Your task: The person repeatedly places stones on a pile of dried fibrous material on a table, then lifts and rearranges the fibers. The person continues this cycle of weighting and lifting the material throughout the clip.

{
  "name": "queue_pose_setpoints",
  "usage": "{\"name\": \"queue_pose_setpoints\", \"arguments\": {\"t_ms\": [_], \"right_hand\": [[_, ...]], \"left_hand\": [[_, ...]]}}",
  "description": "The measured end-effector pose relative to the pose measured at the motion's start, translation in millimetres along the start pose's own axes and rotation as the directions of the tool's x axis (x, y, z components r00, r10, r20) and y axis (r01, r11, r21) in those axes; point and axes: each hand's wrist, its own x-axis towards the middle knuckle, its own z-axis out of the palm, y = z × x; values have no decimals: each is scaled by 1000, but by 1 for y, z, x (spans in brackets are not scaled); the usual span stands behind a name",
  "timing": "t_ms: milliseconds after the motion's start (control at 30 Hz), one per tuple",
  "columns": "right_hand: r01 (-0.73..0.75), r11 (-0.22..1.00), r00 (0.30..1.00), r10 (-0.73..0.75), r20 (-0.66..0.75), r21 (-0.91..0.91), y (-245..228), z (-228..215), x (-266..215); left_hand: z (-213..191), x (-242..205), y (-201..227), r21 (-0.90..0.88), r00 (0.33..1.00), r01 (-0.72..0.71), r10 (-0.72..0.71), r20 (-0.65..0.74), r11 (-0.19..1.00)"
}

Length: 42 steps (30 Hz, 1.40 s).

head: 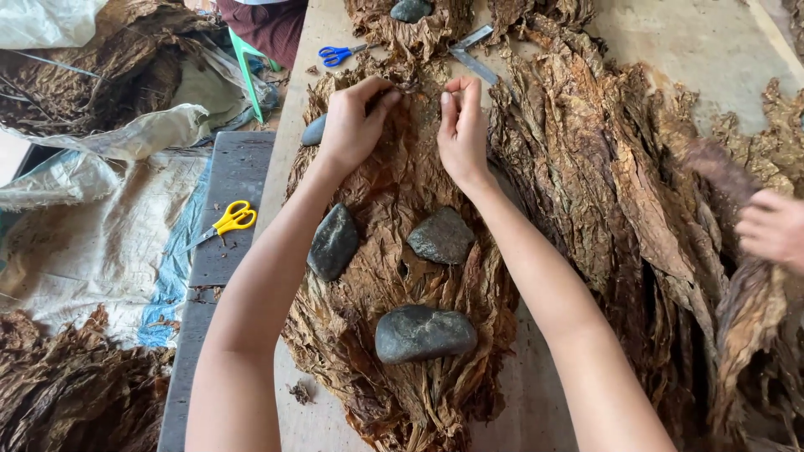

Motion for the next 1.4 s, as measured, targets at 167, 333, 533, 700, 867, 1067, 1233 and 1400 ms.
{"name": "queue_pose_setpoints", "arguments": {"t_ms": [167,333,533,700,867,1067,1233,1400], "right_hand": [[-9,999,1000,8,-15,-39,4,7,12],[-201,960,968,164,191,194,18,-3,38],[-215,976,974,212,84,25,57,18,49],[-533,844,760,508,405,-59,55,28,72],[-420,871,827,482,289,-254,105,36,81],[-478,808,804,560,199,-343,152,57,65],[-660,735,659,667,347,-158,136,56,68],[-796,566,604,719,344,214,157,37,72]], "left_hand": [[4,5,-13,-35,996,-65,62,-71,997],[5,22,-17,-1,1000,-14,14,22,1000],[29,36,-51,63,983,167,-162,-82,984],[41,47,-74,183,967,248,-254,10,951],[47,47,-127,295,961,277,-268,-71,914],[-6,6,-183,535,873,159,-371,316,830],[-5,-4,-193,436,836,312,-462,296,844],[11,-6,-185,146,837,540,-509,-201,829]]}}
